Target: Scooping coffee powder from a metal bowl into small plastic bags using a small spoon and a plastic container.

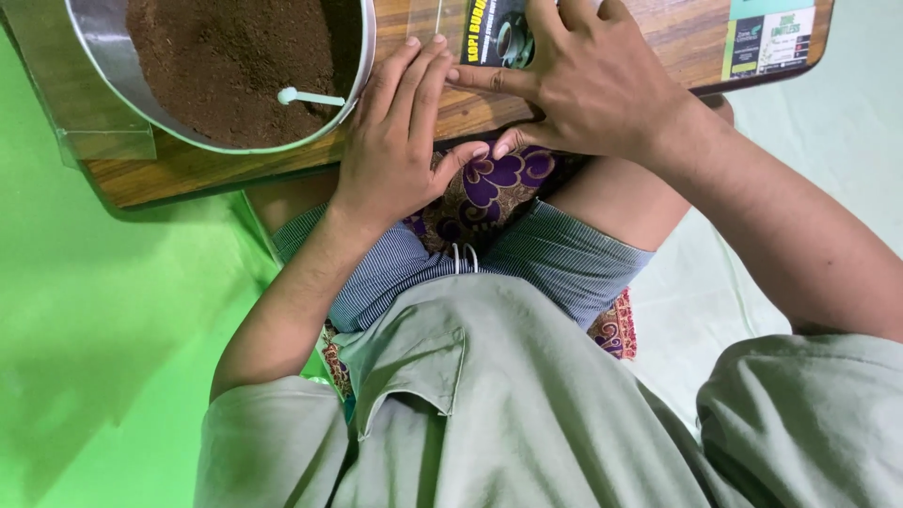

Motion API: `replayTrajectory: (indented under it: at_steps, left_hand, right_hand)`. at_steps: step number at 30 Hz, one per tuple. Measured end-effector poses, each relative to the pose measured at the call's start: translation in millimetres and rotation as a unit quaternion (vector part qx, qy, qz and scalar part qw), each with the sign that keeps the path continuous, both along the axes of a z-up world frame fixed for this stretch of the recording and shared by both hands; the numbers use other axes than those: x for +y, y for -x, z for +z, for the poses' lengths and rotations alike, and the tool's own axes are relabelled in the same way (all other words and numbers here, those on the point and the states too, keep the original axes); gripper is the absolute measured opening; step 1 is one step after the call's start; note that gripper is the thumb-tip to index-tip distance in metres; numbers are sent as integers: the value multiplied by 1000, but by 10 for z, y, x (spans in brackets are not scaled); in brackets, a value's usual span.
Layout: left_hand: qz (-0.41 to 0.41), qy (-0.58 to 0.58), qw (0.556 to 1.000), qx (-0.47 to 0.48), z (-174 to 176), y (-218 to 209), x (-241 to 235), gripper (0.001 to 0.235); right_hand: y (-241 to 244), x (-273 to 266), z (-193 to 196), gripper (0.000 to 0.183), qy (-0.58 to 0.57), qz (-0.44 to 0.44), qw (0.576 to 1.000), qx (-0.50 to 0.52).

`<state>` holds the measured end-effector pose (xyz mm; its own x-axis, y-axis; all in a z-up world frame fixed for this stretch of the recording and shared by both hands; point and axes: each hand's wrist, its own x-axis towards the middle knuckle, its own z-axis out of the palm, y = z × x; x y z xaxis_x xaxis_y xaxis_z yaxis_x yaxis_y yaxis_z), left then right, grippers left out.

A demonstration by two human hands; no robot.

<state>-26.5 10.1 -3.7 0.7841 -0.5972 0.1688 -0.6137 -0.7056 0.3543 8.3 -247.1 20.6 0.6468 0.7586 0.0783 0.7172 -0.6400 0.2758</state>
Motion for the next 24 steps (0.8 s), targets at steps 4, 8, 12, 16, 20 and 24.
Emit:
replayTrajectory:
  at_steps: [4, 8, 12, 16, 20, 24]
  left_hand:
    - [4, 7, 1000, -4, -134, 14, 15, 89]
    - [9, -87, 995, -39, -203, 12, -51, 88]
    - [15, -69, 996, -50, -260, 35, -129, 82]
    - [17, -109, 993, -31, -350, 24, -122, 83]
    - [-24, -148, 985, -85, -496, 41, -77, 96]
    - [-24, -190, 960, -204, -496, 39, -73, 95]
  right_hand:
    - [-35, -166, 12, 68, -65, 52, 996, 33]
    - [-119, -340, 30, 64, -113, 69, 981, 142]
    - [-186, -213, 94, 43, -142, 66, 981, 117]
    - [-343, -254, -63, 49, -60, 77, 994, 43]
    - [-493, -267, -168, 49, -76, 90, 989, 84]
    - [-611, -306, -289, 45, -63, 87, 989, 103]
